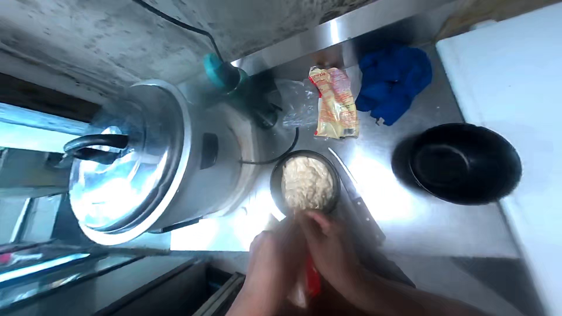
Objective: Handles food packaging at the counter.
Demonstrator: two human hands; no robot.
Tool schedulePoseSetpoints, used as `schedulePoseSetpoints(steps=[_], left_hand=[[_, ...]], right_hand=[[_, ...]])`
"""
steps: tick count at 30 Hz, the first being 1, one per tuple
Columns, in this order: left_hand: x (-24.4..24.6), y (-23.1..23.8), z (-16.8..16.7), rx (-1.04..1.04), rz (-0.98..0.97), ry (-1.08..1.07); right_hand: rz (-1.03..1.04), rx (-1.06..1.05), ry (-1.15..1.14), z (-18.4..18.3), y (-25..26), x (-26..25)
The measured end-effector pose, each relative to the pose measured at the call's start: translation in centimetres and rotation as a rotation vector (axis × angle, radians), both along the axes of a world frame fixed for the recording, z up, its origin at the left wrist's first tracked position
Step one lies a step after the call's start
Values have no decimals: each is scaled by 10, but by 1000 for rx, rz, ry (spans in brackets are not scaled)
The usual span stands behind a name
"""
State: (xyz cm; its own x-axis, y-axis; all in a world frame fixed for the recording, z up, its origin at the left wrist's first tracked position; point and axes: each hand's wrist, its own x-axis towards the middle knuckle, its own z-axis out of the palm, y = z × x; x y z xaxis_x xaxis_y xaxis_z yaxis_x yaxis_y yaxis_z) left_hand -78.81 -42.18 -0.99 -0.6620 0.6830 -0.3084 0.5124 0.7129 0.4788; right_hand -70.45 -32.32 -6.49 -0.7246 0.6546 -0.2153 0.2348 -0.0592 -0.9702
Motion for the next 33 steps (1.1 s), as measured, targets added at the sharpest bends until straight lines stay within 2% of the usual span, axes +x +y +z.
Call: schedulePoseSetpoints(steps=[2, 5, 9, 11, 15, 16, 18, 20, 22, 24, 26, 28, 30, 33], left_hand=[[-9, -6, -2, 55, -82, 38], [-24, -16, -2, 44, -154, -2], [-39, -13, 0, -93, -218, -117], [-44, -9, 2, -174, -299, -174], [-55, -18, -1, -135, -314, -288], [-59, -26, -1, -101, -278, -316], [-62, -51, -14, 124, -137, -287], [-60, -76, -34, 388, 56, -281], [-60, -101, -41, 540, 245, -350], [-62, -122, -43, 680, 432, -399], [-56, -148, -41, 747, 602, -445], [-56, -168, -39, 786, 716, -487], [-54, -187, -36, 786, 778, -528], [-60, -213, -36, 792, 767, -612]], right_hand=[[-55, 80, -55, 8, -10, -10], [-132, 71, -144, 19, -24, -19], [-249, -124, -170, 27, -35, -24], [-292, -143, -216, 26, -37, -27], [-225, 129, -291, 26, -28, -22], [-204, 238, -253, 34, -23, -21], [-158, 508, -133, 48, -7, -18], [11, 715, -214, 43, 14, -18], [191, 690, -310, 35, 21, -23], [215, 714, -143, 41, 7, -39], [299, 487, -37, 52, -27, -57], [494, 241, -211, 46, -54, -97], [576, 206, -431, 10, -75, -142], [480, 411, -626, -59, -97, -184]])
